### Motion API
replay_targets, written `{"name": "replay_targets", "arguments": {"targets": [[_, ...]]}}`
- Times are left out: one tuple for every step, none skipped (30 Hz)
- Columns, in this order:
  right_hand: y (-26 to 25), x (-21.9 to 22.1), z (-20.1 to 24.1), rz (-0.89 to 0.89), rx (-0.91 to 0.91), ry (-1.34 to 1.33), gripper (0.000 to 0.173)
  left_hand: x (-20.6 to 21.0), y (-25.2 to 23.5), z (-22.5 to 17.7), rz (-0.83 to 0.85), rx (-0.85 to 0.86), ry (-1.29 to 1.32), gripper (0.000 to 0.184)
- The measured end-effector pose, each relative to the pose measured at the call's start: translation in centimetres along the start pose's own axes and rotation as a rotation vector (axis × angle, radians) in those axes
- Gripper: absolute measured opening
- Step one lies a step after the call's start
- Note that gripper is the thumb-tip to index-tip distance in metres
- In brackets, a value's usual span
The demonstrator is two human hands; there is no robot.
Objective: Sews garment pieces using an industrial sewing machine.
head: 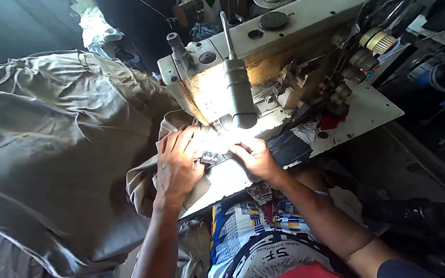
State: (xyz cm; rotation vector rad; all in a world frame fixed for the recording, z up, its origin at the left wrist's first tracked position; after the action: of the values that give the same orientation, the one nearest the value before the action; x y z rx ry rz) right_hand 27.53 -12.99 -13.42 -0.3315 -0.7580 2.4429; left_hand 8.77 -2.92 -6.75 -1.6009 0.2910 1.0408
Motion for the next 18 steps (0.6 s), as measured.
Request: {"name": "replay_targets", "arguments": {"targets": [[0.0, 0.1, 0.0, -0.010, 0.000, 0.011, 0.010, 0.1, 0.3, -0.1, 0.000, -0.019, 0.002, 0.041], [-0.1, 0.2, 0.0, -0.016, -0.004, 0.024, 0.011, 0.3, 0.5, -0.3, -0.004, -0.035, 0.004, 0.043], [-0.1, 0.2, 0.1, -0.015, -0.009, 0.038, 0.012, 0.5, 0.8, -0.4, -0.012, -0.051, 0.012, 0.042], [-0.1, 0.1, 0.3, -0.015, -0.016, 0.051, 0.014, 0.7, 1.0, -0.5, -0.022, -0.065, 0.022, 0.040], [0.0, -0.1, 0.4, -0.011, -0.020, 0.062, 0.017, 1.0, 1.3, -0.6, -0.037, -0.074, 0.032, 0.038], [0.2, -0.3, 0.6, -0.003, -0.018, 0.060, 0.020, 1.2, 1.6, -0.7, -0.048, -0.082, 0.042, 0.036], [0.5, -0.8, 0.8, -0.002, -0.005, 0.051, 0.023, 1.4, 1.8, -0.8, -0.056, -0.093, 0.051, 0.033], [0.9, -1.3, 1.0, -0.008, 0.013, 0.041, 0.024, 1.6, 2.0, -0.9, -0.066, -0.103, 0.055, 0.031], [1.3, -2.0, 1.1, -0.020, 0.028, 0.041, 0.024, 1.9, 2.2, -1.0, -0.077, -0.115, 0.059, 0.030], [1.7, -2.9, 1.1, -0.025, 0.037, 0.044, 0.024, 2.2, 2.5, -1.0, -0.092, -0.130, 0.059, 0.029], [2.2, -3.8, 1.1, -0.022, 0.040, 0.051, 0.024, 2.5, 2.8, -1.1, -0.115, -0.149, 0.055, 0.029], [2.7, -5.0, 1.2, -0.018, 0.040, 0.064, 0.022, 2.9, 3.3, -1.1, -0.140, -0.171, 0.050, 0.030], [3.0, -6.2, 1.5, -0.023, 0.031, 0.078, 0.021, 3.2, 3.7, -1.2, -0.159, -0.197, 0.050, 0.031], [3.3, -7.6, 1.8, -0.037, 0.023, 0.099, 0.019, 3.4, 4.1, -1.3, -0.179, -0.223, 0.053, 0.032], [3.4, -9.1, 2.0, -0.057, 0.014, 0.127, 0.018, 3.7, 4.5, -1.4, -0.198, -0.244, 0.056, 0.031], [3.4, -10.7, 2.3, -0.081, 0.007, 0.157, 0.018, 3.8, 4.8, -1.6, -0.217, -0.265, 0.058, 0.031], [3.3, -12.3, 2.6, -0.115, -0.003, 0.196, 0.017, 3.9, 5.0, -1.7, -0.233, -0.282, 0.057, 0.030], [3.2, -14.1, 2.9, -0.162, -0.007, 0.248, 0.017, 4.0, 5.2, -1.9, -0.245, -0.297, 0.055, 0.030]]}}
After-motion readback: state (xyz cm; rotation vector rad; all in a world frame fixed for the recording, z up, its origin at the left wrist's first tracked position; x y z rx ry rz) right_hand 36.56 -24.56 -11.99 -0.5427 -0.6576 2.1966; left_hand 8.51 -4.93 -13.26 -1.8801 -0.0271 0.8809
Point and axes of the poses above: each hand's wrist, its own y-axis away from the middle knuckle, its own x-axis out of the palm, z = x × y, the point moved 4 cm from there along -y, towards the middle knuckle, and after that the axes turned 7 degrees about -z, right-handed, at the moved point
